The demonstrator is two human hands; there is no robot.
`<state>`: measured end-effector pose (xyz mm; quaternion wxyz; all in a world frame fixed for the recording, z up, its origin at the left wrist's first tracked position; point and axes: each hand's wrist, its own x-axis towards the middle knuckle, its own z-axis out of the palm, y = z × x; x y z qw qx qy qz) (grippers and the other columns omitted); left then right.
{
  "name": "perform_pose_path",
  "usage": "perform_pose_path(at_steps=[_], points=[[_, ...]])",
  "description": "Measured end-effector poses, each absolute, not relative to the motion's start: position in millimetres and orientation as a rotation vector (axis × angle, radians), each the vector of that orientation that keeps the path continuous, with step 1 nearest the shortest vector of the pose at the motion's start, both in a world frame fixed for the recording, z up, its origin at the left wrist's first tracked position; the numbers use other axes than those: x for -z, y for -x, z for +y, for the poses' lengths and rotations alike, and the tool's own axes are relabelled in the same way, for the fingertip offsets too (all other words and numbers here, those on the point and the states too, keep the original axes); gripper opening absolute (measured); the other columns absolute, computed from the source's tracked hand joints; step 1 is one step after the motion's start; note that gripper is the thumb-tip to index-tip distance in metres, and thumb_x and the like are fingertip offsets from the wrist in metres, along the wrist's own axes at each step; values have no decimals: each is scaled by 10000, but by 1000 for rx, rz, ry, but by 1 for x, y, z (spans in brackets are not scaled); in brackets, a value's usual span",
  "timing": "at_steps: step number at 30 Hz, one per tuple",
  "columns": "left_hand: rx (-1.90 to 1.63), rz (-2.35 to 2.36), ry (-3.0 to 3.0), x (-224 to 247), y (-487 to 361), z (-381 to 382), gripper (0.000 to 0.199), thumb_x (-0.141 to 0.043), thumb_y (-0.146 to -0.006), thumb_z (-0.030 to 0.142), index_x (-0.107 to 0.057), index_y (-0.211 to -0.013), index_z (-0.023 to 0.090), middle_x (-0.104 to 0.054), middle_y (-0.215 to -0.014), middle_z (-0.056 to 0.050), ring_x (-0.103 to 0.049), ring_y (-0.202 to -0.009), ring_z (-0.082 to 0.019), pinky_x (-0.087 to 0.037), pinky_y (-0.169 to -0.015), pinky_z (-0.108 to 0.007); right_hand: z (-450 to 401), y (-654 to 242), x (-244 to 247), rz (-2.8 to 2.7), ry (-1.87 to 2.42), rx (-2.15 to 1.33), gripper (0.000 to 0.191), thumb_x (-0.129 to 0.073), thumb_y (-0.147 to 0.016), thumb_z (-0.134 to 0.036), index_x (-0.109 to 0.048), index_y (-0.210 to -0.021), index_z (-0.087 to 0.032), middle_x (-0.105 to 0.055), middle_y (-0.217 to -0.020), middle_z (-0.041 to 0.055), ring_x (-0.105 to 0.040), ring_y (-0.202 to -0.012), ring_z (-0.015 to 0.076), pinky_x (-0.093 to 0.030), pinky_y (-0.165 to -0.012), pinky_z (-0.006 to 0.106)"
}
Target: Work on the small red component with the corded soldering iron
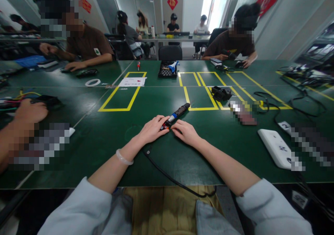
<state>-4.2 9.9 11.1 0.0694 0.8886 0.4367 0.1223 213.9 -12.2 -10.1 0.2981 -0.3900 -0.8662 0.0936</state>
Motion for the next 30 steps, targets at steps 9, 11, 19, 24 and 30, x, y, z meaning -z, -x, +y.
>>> perform_pose_path(at_steps=[9,11,19,24,30], points=[[-302,1760,-2502,-8,66,53,643,-437,-900,557,-337,-1469,274,-469,-1316,-100,-525,-1151,-286,-460,-933,-391,-12,-216,10,-2325,1041,-310,152,-499,-946,-215,-649,-955,-190,-600,-921,45,-574,-848,149,-430,-764,248],[-301,1890,-2426,-6,88,63,656,-429,-892,573,-352,-1463,259,-465,-1324,-111,-512,-1178,-300,-445,-960,-406,-12,-217,10,-2329,1046,-317,150,-504,-945,-217,-651,-954,-190,-602,-922,43,-573,-847,148,-427,-761,247],[-362,2300,-2136,0,170,83,679,-451,-856,597,-440,-1417,214,-484,-1318,-201,-511,-1174,-384,-436,-928,-494,-12,-216,10,-2341,1043,-340,142,-512,-943,-211,-654,-942,-194,-599,-915,39,-570,-855,144,-425,-764,242],[-419,2442,-2035,-2,199,84,624,-504,-839,567,-507,-1344,201,-530,-1259,-241,-516,-1129,-423,-414,-882,-527,-12,-216,11,-2348,1039,-333,144,-511,-944,-211,-653,-949,-196,-603,-927,39,-577,-864,146,-433,-767,246],[-492,2548,-2038,-4,195,76,504,-573,-827,497,-533,-1238,208,-600,-1134,-128,-508,-1102,-366,-370,-933,-488,-12,-216,10,-2351,1032,-351,138,-516,-941,-203,-653,-942,-193,-603,-921,38,-578,-859,141,-436,-770,242]])
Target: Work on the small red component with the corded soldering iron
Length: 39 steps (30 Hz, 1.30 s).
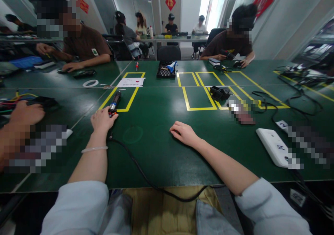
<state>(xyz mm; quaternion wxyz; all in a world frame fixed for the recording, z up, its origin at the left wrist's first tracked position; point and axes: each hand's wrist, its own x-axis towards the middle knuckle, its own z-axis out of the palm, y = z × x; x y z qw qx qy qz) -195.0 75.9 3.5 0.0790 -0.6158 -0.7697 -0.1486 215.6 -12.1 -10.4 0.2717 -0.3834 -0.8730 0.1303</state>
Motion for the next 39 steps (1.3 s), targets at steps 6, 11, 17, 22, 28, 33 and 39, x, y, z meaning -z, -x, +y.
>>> perform_pose_path(at_steps=[6,11,17,22,28,33,39], points=[[514,-2218,1825,-4,186,73,450,-592,-811,438,-548,-1187,196,-569,-1167,-165,-520,-1104,-356,-391,-923,-456,-13,-215,9,-2357,1029,-371,140,-512,-940,-195,-651,-933,-182,-605,-915,39,-580,-858,141,-436,-774,239],[514,-2247,1821,-5,185,73,299,-591,-799,395,-589,-1014,188,-569,-1096,-181,-540,-1055,-362,-422,-870,-461,-13,-215,10,-2353,1027,-367,132,-518,-938,-196,-650,-929,-187,-601,-913,37,-576,-853,138,-430,-762,235],[580,-2276,1863,-7,181,70,235,-604,-784,379,-589,-930,195,-544,-1102,-187,-504,-1096,-381,-385,-906,-502,-12,-215,11,-2350,1022,-376,125,-522,-933,-195,-644,-960,-192,-600,-920,31,-570,-829,133,-424,-742,231],[575,-2257,1815,-9,175,67,204,-603,-781,372,-595,-891,201,-557,-1066,-160,-509,-1067,-354,-393,-908,-484,-13,-215,11,-2348,1023,-400,123,-525,-930,-189,-646,-954,-195,-594,-911,28,-565,-815,130,-417,-726,229],[552,-2257,1781,-11,172,66,257,-489,-853,373,-615,-912,156,-582,-1075,-173,-519,-1048,-356,-405,-904,-485,-13,-214,10,-2350,1028,-405,119,-531,-927,-189,-649,-932,-191,-584,-886,21,-553,-774,121,-409,-701,222],[772,-2218,1926,-16,156,66,314,-445,-884,387,-611,-1024,160,-624,-1097,-131,-563,-1038,-293,-425,-923,-415,-13,-214,11,-2345,1013,-407,118,-530,-927,-186,-648,-923,-191,-583,-877,23,-560,-791,125,-416,-718,223],[1193,-2049,2811,-18,84,49,394,-527,-863,458,-632,-1081,147,-699,-991,-76,-654,-878,-201,-496,-843,-327,-12,-213,12,-2346,1016,-410,123,-525,-927,-184,-647,-931,-192,-593,-892,27,-561,-785,125,-417,-710,224]])
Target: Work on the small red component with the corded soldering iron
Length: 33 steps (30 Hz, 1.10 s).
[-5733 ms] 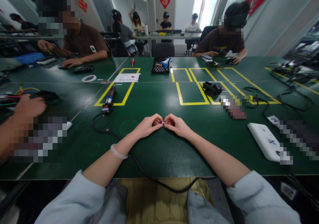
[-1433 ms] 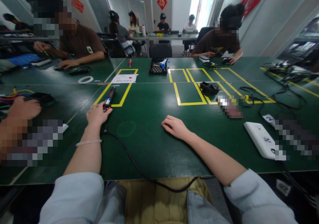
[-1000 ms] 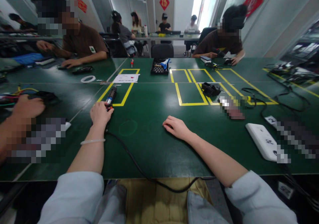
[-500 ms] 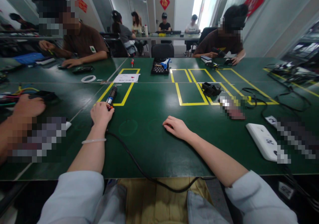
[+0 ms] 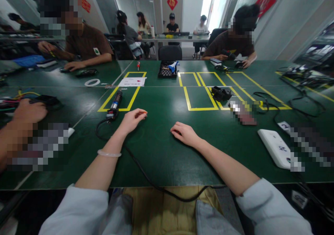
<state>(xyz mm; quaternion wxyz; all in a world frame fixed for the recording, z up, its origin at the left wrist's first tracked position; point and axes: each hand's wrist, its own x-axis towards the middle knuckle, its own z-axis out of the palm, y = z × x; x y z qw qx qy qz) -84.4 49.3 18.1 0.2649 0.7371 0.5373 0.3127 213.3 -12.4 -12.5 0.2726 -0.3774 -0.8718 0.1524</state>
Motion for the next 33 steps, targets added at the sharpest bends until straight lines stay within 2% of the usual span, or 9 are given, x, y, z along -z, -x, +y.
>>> perform_pose_path(at_steps=[4,8,15,22,28,33], points=[[-682,1109,-1960,-16,36,30,411,-568,-858,459,-650,-1125,158,-690,-1080,-91,-643,-971,-210,-489,-874,-338,-12,-214,14,-2330,1026,-427,149,-534,-916,-186,-622,-1035,-201,-602,-916,27,-563,-796,131,-424,-721,232],[-561,965,-1903,-11,9,14,446,-590,-854,448,-597,-1190,155,-683,-969,-76,-640,-864,-183,-502,-775,-311,-12,-214,14,-2309,1012,-496,285,-596,-886,-235,-556,-1166,-202,-612,-920,22,-566,-792,140,-432,-711,237],[-526,858,-1878,-7,1,6,417,-586,-873,391,-550,-1219,160,-654,-998,-71,-626,-887,-171,-496,-805,-316,-13,-210,12,-2371,973,-470,143,-597,-888,-230,-590,-1028,-202,-624,-949,32,-575,-811,147,-422,-735,245],[-597,866,-1943,-5,2,5,402,-653,-823,302,-558,-1189,165,-631,-995,-61,-607,-875,-152,-497,-802,-295,-13,-210,13,-2337,1000,-463,115,-612,-877,-252,-584,-971,-192,-610,-909,25,-557,-771,140,-410,-698,236],[-649,907,-1942,-7,1,4,315,-650,-834,310,-575,-1096,153,-650,-1015,-73,-617,-902,-162,-490,-826,-307,-13,-211,12,-2305,987,-477,177,-618,-865,-235,-569,-1030,-192,-610,-966,39,-562,-813,148,-427,-731,243],[-627,912,-1940,-8,2,3,310,-612,-863,346,-564,-1106,160,-659,-986,-66,-629,-896,-167,-490,-810,-303,-13,-211,11,-2256,959,-514,92,-561,-908,-249,-598,-969,-190,-606,-912,35,-560,-803,143,-423,-736,243]])
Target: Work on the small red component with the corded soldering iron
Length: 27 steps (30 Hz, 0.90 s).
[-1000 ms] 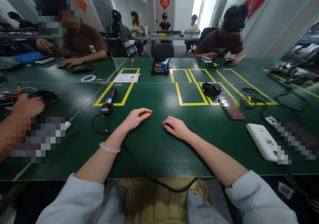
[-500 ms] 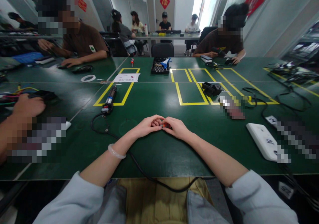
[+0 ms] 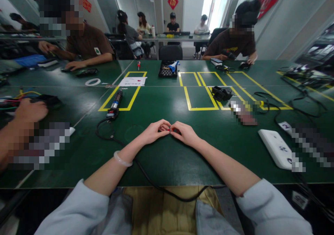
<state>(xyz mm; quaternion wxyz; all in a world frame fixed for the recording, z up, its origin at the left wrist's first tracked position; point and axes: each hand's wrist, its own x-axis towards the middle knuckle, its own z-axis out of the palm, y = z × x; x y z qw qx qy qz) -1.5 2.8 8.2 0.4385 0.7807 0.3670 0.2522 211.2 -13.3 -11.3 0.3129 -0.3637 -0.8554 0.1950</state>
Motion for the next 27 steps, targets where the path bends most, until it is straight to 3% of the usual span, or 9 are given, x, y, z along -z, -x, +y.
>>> perform_pose_path(at_steps=[7,12,17,27], points=[[-620,941,-2075,-14,-1,-3,279,-609,-860,322,-547,-1104,200,-664,-925,-13,-638,-872,-155,-482,-787,-271,-8,-211,14,-2012,1050,-884,152,-547,-906,-292,-619,-905,-158,-598,-717,-9,-498,-610,105,-380,-594,220],[-639,955,-2153,-16,-2,-3,171,-570,-882,317,-572,-1009,203,-661,-946,-13,-637,-889,-154,-486,-822,-274,-7,-211,15,-1937,1034,-995,192,-553,-896,-343,-614,-881,-161,-618,-739,-5,-505,-620,100,-390,-604,223],[-661,959,-2136,-15,0,-2,208,-547,-899,356,-569,-1030,196,-666,-966,-26,-643,-900,-158,-496,-823,-279,-8,-210,13,-1891,961,-1070,226,-641,-828,-326,-560,-977,-176,-609,-777,-14,-512,-627,99,-407,-601,225],[-666,1129,-2186,-21,15,11,331,-467,-927,461,-581,-1093,197,-683,-998,-41,-639,-917,-181,-488,-843,-305,-7,-212,15,-1923,980,-1029,152,-593,-841,-276,-561,-952,-178,-568,-742,-24,-508,-632,104,-411,-615,234]])
